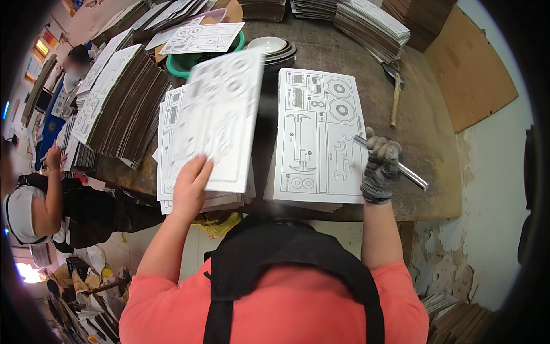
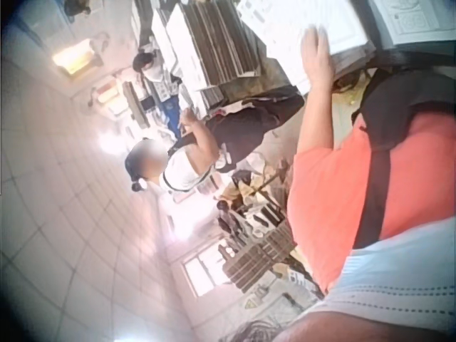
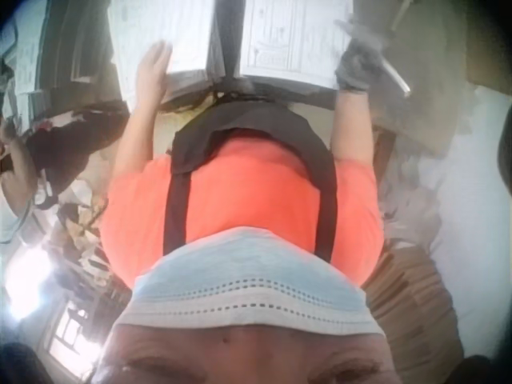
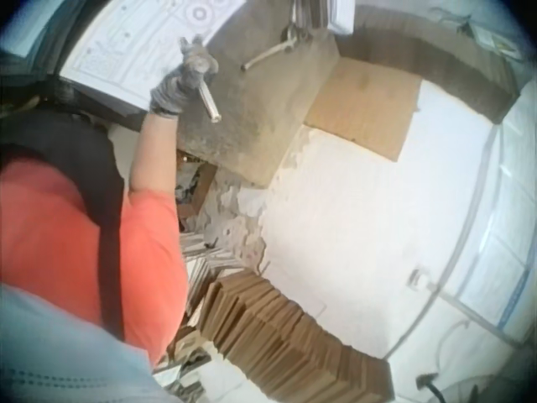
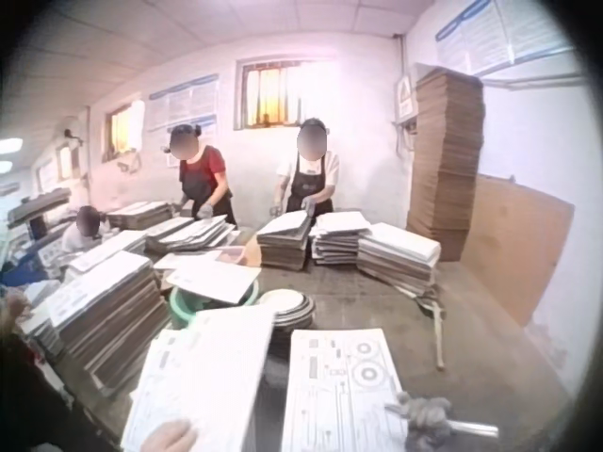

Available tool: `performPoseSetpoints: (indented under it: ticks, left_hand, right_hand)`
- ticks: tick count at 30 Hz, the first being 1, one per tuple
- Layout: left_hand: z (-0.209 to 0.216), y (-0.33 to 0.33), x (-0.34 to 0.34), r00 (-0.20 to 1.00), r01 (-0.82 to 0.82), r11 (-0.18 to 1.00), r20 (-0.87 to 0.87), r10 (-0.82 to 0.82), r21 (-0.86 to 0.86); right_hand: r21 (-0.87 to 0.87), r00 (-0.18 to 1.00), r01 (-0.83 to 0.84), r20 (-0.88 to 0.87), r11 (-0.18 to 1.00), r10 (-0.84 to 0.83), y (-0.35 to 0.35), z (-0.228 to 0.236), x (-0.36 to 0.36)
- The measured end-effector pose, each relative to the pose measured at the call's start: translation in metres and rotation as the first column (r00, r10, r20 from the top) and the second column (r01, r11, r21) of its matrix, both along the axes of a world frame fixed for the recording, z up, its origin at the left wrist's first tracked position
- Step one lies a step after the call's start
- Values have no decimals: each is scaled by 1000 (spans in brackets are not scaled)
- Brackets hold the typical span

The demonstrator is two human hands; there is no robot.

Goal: The person repeatedly picks up printed paper sheets from a stack and places them onto a separate pile on the table. The hands move the sheets one at a time, aligning them as they build a new stack.

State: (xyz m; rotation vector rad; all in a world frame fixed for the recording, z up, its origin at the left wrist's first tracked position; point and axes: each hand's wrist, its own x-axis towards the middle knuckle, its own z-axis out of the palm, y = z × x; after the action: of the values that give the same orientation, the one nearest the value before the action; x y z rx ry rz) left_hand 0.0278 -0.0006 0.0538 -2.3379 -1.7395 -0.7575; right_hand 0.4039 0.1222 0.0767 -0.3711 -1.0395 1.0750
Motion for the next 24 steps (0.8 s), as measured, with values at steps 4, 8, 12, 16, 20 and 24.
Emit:
performPoseSetpoints:
  ticks: [4, 8, 12, 16, 20, 24]
  left_hand:
    - [-20, -27, -32, 996, -82, 885, -77, 53, -459]
    - [5, 36, 15, 984, 138, 919, 159, -84, -368]
    - [4, 133, 109, 888, 394, 897, 334, -316, -199]
    - [-23, 191, 169, 927, 358, 928, 162, -339, -101]
    - [-38, 194, 176, 949, 312, 945, 76, -305, -100]
    - [-40, 193, 179, 960, 279, 950, 26, -278, -140]
  right_hand:
    - [-18, 998, -57, 14, 998, 57, 39, -15, -29]
    - [-164, 994, 62, 104, 985, -45, 64, -28, -59]
    - [-150, 985, -13, 167, 989, 38, 74, -57, -57]
    - [-200, 973, 70, 232, 977, -22, 67, -56, -62]
    - [-180, 905, 141, 422, 974, -53, 67, -58, -56]
    - [-250, 792, 211, 610, 945, -16, 45, -39, -63]
